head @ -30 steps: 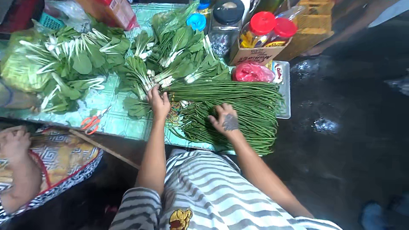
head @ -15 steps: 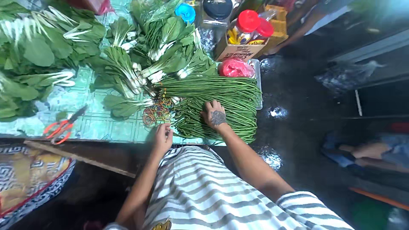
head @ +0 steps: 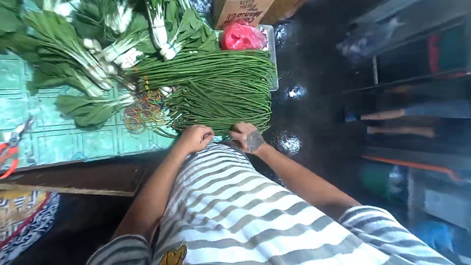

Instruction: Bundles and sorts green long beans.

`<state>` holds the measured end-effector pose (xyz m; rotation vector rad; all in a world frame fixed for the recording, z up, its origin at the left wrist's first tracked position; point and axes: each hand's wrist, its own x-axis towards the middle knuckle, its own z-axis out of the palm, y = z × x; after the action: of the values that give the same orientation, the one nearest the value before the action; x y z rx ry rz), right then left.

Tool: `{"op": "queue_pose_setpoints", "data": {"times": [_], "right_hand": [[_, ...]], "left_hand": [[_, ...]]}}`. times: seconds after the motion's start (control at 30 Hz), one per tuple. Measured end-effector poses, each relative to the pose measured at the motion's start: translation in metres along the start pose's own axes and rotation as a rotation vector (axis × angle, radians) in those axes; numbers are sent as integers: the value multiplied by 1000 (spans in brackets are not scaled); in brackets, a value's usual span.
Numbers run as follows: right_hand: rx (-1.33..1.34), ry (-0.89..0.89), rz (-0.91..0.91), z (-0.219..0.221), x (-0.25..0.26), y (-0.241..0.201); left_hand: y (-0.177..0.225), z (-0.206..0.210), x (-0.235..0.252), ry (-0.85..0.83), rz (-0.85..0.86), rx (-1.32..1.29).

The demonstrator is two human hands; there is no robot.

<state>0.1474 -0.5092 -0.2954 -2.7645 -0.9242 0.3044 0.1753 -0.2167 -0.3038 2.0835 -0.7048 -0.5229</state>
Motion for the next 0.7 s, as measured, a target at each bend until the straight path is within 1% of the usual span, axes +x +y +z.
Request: {"op": "queue_pose_setpoints", "data": {"times": [0.03, 0.1, 0.13, 0.2, 0.23, 0.27, 0.3, 0.37, 0.4, 0.47, 0.53, 0.6, 0.63, 0.7], "right_hand": [[-12, 17, -5, 16, -11, 6], [-2, 113, -5, 25, -9, 17], [15, 158, 3, 22, -6, 17], [105, 268, 75, 10, -2, 10], [172, 351, 119, -1, 6, 9], [244, 433, 148, -13, 15, 6], [312, 499, 156, -26, 22, 0], [391, 549, 90, -48, 36, -19], [394, 551, 29, -55, 45, -27], [422, 524, -55, -61, 62, -36], [568, 472, -40, -61, 73, -34], [663, 424, 23, -57, 94, -22], [630, 365, 25, -52, 106, -16], [403, 239, -57, -36, 122, -9]], "left_hand": [[5, 6, 5, 25, -29, -48], [14, 13, 15, 99, -110, -149], [20, 16, 14, 143, -166, -196], [38, 22, 6, 262, -338, -280], [46, 22, 7, 359, -417, -348], [54, 24, 9, 458, -464, -471], [64, 30, 12, 536, -471, -642], [85, 39, 20, 622, -384, -947], [94, 39, 27, 673, -314, -1004], [111, 25, 39, 837, -227, -953], [117, -2, 32, 950, -150, -904], [114, -40, 20, 1092, -90, -933], [109, -57, 13, 1150, -84, -961], [100, -77, -3, 1192, -175, -975]]}}
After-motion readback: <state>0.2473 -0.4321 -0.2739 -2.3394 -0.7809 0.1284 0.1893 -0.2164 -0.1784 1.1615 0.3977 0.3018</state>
